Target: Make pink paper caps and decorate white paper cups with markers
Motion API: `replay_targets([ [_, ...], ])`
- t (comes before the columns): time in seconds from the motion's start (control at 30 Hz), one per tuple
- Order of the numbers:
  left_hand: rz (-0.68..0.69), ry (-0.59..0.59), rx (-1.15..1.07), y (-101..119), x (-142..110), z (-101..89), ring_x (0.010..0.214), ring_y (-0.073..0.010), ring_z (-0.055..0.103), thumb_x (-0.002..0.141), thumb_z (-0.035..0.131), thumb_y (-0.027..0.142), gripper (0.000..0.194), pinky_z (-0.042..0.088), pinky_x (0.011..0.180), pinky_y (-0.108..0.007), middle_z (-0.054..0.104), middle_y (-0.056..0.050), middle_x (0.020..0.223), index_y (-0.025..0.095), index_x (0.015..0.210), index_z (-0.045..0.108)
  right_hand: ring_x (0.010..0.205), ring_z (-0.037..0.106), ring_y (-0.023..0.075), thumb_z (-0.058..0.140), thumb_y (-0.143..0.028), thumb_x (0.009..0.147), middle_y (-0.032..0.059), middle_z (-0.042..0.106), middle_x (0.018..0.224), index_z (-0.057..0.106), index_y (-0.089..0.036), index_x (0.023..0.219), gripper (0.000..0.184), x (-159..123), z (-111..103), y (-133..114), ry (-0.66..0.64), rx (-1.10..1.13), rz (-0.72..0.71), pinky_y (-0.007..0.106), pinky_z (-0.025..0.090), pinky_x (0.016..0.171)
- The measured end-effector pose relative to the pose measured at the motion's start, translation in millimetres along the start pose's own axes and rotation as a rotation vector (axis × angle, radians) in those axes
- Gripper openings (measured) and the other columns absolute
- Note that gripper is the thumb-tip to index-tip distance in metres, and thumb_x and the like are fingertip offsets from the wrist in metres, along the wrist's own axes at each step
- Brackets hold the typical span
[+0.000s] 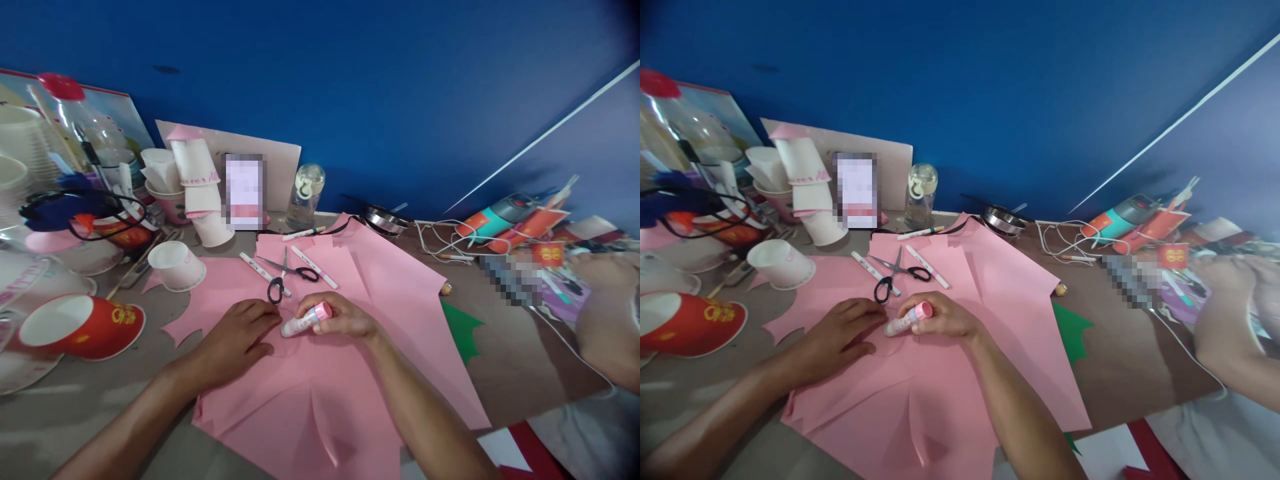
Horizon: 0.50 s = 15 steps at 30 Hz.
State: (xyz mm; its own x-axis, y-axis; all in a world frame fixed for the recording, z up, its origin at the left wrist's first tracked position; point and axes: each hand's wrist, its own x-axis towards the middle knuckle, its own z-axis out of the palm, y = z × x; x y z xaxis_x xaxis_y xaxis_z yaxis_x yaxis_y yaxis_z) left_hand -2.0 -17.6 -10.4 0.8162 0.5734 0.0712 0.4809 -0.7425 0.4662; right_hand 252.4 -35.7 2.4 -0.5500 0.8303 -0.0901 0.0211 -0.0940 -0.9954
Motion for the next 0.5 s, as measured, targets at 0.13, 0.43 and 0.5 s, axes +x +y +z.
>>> replay_targets([
  [0.13,0.003,0.016,-0.009,-2,-1,1.9,0.117,-0.0252,0.051,0.082,0.063,0.022,0.038,0.041,0.102,-0.042,0.061,-0.008,0.124,0.020,0.120,0.060,0.077,0.056,0.0169,0.072,-0.029,0.067,0.0036,0.063,0.086,0.069,-0.014,0.095,0.032,-1,2,-5,-0.056,-0.083,0.021,0.028,0.043,0.071],
  [0.43,0.022,0.024,-0.009,-4,-2,2.3,0.117,-0.0248,0.052,0.084,0.061,0.025,0.038,0.040,0.103,-0.042,0.062,-0.008,0.122,0.021,0.122,0.059,0.084,0.058,0.0217,0.072,-0.037,0.067,0.0055,0.066,0.086,0.071,-0.015,0.095,0.035,-3,-9,3,0.039,-0.017,-0.069,0.034,0.044,0.079],
  [0.5,0.032,0.020,-0.004,-4,-2,2.7,0.117,-0.0245,0.051,0.085,0.060,0.025,0.038,0.040,0.103,-0.042,0.062,-0.008,0.122,0.021,0.123,0.058,0.082,0.057,0.0201,0.072,-0.033,0.066,0.0048,0.066,0.087,0.071,-0.015,0.093,0.033,-3,-9,3,0.095,-0.005,-0.082,0.031,0.044,0.076],
])
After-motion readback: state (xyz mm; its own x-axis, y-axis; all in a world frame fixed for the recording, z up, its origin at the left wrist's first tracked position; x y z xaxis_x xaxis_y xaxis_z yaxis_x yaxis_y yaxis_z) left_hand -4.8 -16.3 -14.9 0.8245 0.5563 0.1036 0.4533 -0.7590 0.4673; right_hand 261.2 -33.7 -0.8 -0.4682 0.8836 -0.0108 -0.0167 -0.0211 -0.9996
